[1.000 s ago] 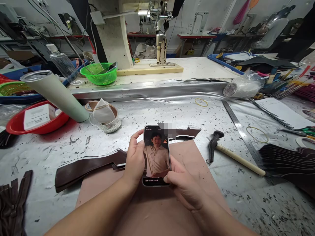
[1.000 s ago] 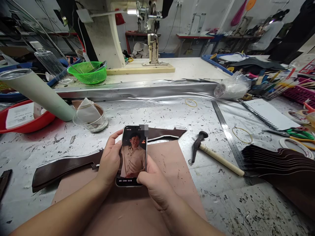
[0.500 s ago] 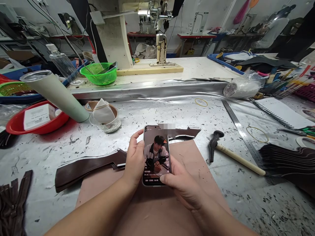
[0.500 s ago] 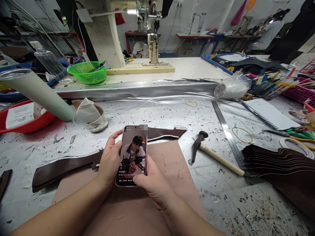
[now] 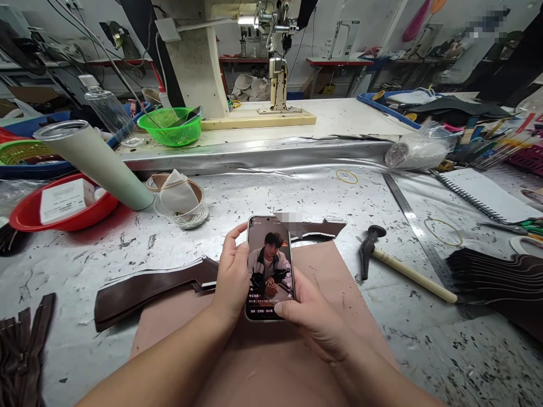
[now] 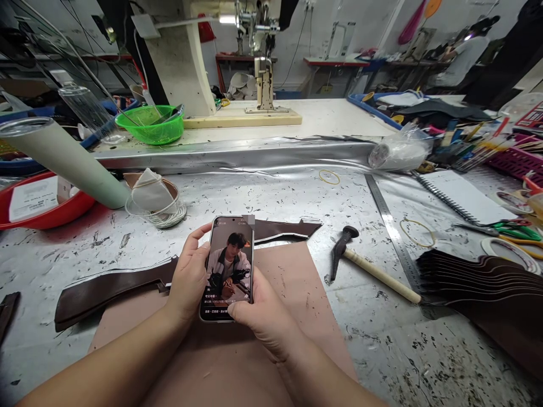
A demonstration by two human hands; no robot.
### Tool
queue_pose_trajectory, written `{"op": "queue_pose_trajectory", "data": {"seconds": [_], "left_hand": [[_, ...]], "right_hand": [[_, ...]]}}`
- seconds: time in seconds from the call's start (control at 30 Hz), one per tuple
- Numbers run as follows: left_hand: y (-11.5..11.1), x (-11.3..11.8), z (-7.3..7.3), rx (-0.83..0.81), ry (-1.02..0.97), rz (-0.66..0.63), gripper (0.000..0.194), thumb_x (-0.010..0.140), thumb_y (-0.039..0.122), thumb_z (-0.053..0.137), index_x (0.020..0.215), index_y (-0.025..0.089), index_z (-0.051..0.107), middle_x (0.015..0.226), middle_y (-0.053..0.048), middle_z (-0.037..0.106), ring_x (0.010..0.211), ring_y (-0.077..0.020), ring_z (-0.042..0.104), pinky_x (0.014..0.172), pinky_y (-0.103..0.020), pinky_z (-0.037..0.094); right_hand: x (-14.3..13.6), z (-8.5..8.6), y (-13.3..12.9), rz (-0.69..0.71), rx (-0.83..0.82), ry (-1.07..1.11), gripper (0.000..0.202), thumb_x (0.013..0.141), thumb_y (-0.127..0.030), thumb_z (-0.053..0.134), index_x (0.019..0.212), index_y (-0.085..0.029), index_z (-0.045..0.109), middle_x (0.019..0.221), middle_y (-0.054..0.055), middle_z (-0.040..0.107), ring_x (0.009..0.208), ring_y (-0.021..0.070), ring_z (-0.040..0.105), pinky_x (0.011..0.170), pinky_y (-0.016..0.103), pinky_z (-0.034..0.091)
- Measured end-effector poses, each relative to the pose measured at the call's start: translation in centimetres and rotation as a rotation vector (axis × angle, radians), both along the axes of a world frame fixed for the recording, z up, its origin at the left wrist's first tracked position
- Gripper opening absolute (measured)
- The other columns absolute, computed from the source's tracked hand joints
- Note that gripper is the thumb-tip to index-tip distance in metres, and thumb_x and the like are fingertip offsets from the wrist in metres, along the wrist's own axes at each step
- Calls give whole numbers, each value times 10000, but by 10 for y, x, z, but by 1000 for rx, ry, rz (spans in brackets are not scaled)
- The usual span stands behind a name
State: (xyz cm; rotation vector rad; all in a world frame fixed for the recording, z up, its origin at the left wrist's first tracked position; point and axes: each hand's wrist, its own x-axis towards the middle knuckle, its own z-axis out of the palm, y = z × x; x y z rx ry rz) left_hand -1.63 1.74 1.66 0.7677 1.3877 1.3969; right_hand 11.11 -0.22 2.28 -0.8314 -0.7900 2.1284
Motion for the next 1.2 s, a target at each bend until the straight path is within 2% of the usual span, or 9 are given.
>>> {"op": "queue_pose_trajectory", "data": {"seconds": [0.17,0.43,0.73,0.9,1.2], "left_hand": [[0,-1,0,-3,26,5,374,834,349,472,1201,275,471,828,9,664,660,-150,635,669,-286,519],[0,0,0,6,8,-3,396,828,356,484,1212,262,462,828,4,658,658,-150,629,611,-258,503],[-2,1,7,-9,54,9,343,823,312,472,1159,249,496,587,60,552,489,-84,484,455,-156,396],[-1,2,8,-10,37,7,332,817,306,470,1143,250,496,575,61,541,473,-79,452,440,-149,379],[-1,1,6,-11,52,7,317,828,310,459,1138,258,493,588,57,548,499,-84,460,465,-152,403]], "right_hand": [[0,1,1,0,11,-11,629,578,-114,646,1183,-229,514,1039,30,654,998,242,583,924,411,383],[0,3,0,4,2,-11,597,582,-114,644,1155,-224,518,1019,26,659,984,236,588,911,400,390],[0,1,-1,-6,27,-66,522,577,-120,631,1085,-191,531,1026,40,648,979,229,548,842,349,399],[0,0,0,-10,25,-74,495,585,-112,631,1065,-191,537,940,20,648,932,207,542,817,331,399],[0,3,-1,-8,19,-55,495,590,-116,634,1070,-193,537,915,14,645,895,189,541,786,306,402]]}}
